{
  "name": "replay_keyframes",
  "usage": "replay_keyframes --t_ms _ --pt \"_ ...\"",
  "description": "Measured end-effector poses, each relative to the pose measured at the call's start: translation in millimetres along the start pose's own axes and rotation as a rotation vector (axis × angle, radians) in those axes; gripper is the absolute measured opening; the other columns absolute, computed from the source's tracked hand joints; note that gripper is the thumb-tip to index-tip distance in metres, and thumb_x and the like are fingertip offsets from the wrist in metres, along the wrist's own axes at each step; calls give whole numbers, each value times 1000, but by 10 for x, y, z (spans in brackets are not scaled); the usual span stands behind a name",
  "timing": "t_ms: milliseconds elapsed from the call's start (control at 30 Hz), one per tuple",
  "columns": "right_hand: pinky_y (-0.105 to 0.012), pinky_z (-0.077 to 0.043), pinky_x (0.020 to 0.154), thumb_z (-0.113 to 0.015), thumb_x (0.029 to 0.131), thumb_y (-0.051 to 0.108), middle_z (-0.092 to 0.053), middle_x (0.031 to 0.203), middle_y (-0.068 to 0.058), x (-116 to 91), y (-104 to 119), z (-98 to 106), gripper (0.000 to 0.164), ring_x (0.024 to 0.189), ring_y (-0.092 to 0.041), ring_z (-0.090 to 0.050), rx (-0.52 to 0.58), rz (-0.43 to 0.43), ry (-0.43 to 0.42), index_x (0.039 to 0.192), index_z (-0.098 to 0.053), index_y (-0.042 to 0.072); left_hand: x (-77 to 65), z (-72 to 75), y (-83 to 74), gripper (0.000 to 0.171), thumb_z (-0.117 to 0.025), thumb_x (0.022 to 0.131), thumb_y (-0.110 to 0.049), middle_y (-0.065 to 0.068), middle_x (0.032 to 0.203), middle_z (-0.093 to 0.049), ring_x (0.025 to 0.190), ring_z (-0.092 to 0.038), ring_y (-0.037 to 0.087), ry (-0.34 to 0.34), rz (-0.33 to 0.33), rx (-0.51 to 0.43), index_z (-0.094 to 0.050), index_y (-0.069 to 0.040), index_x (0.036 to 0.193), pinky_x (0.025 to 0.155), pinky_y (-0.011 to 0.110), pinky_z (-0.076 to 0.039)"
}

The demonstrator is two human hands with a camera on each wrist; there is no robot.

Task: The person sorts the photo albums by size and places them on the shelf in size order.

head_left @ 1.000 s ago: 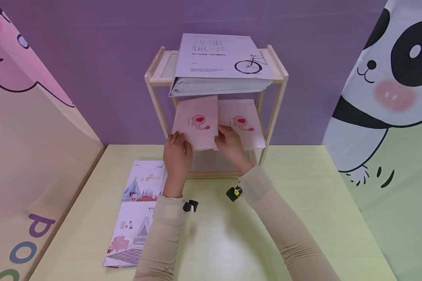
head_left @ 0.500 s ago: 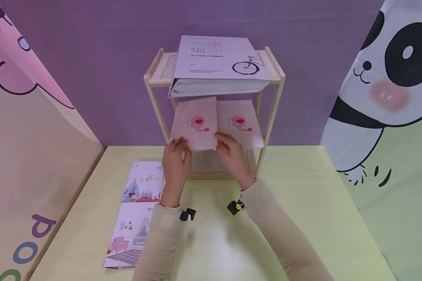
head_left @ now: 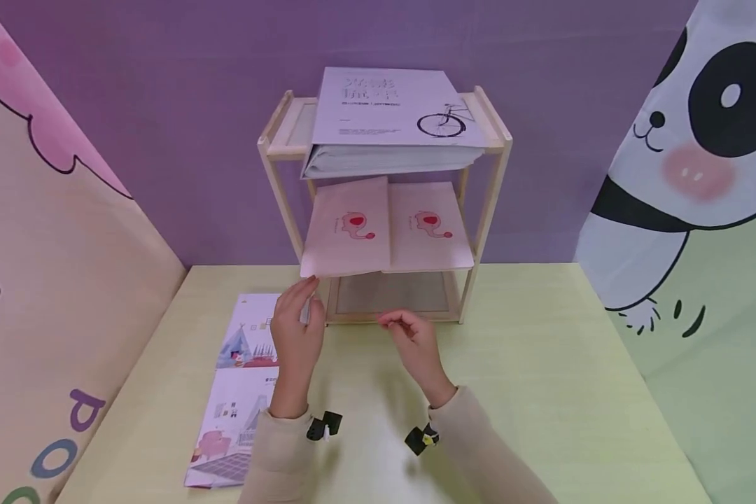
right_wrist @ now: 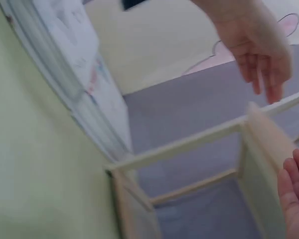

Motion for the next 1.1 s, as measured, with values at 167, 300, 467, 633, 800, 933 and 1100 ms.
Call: replay_keyframes --t_ms 167,300,467,633,800,933,1100 --pt "-31 -54 81 -49 94 -11 -64 98 -32 -207 -251 -124 17 81 -8 -64 84 -177 41 94 -66 -13 -142 52 14 24 -57 85 4 21 109 -68 109 -58 41 7 42 5 -71 8 105 96 50 -42" --pt "-28 -54 79 -49 95 -8 -64 98 -30 -337 -430 -226 17 80 -11 -64 105 -283 75 95 -65 -13 -254 98 90 25 -57 84 6 21 109 -68 110 -58 39 17 90 24 -71 7 105 96 50 -42" --pt "-34 -55 79 -49 94 -7 -67 94 -22 -470 -596 -406 17 85 -28 -66 154 -376 115 96 -63 -15 -396 181 224 26 -58 84 6 21 109 -68 109 -59 38 17 154 68 -70 5 107 92 53 -43" --pt "-36 -56 76 -47 92 -11 -68 92 -23 -568 -654 -588 17 85 -39 -65 179 -420 158 94 -63 -17 -554 264 344 25 -58 84 6 22 105 -69 105 -60 40 2 179 122 -70 5 106 85 54 -45" --pt "-45 -55 77 -44 91 -13 -63 95 -34 -631 -696 -705 19 88 -52 -60 168 -437 193 93 -62 -18 -701 375 456 26 -57 84 6 21 104 -69 93 -64 38 -32 219 176 -71 3 106 73 49 -46" --pt "-40 -56 76 -47 92 -10 -65 94 -30 -668 -741 -740 18 89 -49 -61 156 -448 184 93 -64 -15 -780 476 548 26 -57 83 6 22 101 -69 86 -63 39 -42 254 207 -71 4 106 71 48 -44" --pt "-36 -56 74 -51 91 -6 -68 93 -22 -733 -802 -784 16 87 -42 -64 145 -462 195 94 -65 -12 -837 621 670 25 -57 84 6 25 102 -68 103 -61 42 -54 307 228 -70 6 105 85 53 -44"
Point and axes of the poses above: each hand's wrist, its own x-axis towards the middle knuckle, its own z-axis out of the back of the hand, y = z × x, the point moved 4 cm from there along x, towards the middle knuckle
